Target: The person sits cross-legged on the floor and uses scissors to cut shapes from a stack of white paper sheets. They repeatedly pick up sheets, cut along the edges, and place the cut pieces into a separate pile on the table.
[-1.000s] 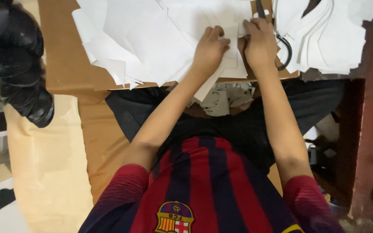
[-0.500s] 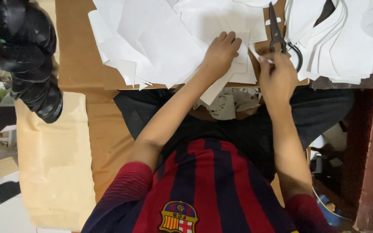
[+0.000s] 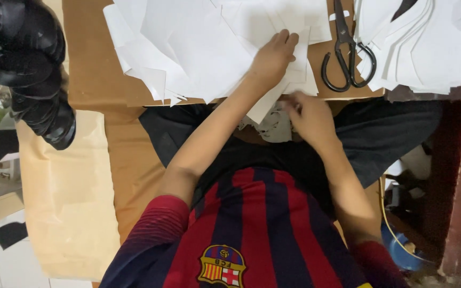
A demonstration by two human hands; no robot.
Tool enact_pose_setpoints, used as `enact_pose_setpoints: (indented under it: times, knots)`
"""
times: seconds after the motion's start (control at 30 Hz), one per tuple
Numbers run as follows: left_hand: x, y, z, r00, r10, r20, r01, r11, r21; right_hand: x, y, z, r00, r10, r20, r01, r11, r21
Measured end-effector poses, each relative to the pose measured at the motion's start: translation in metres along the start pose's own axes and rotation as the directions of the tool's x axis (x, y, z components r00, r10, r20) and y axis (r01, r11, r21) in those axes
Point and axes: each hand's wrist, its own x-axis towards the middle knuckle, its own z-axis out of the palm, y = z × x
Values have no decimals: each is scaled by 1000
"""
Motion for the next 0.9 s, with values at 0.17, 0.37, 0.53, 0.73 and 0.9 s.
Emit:
enact_pose_setpoints:
  times: [0.17,0.37,0.53,0.73,0.9]
  knots:
    - [-2,7,-4,995,77,-61,-72,994,82,50,14,-6,947,-199,-251,219,974,53]
    - [-6,12,-12,985,47,-167,-53,998,-33,79,34,1,945,-210,-250,228,973,45]
    - [3,2,-4,972,-135,-194,71,950,-304,88,50,9,968,-60,-242,102,981,165]
    - [-4,-1,-22,903,-430,-23,363,791,-493,88,48,8,977,20,-211,37,965,260]
    - [-14,7,-15,922,-348,-168,232,847,-478,92,55,16,963,-45,-266,103,972,209]
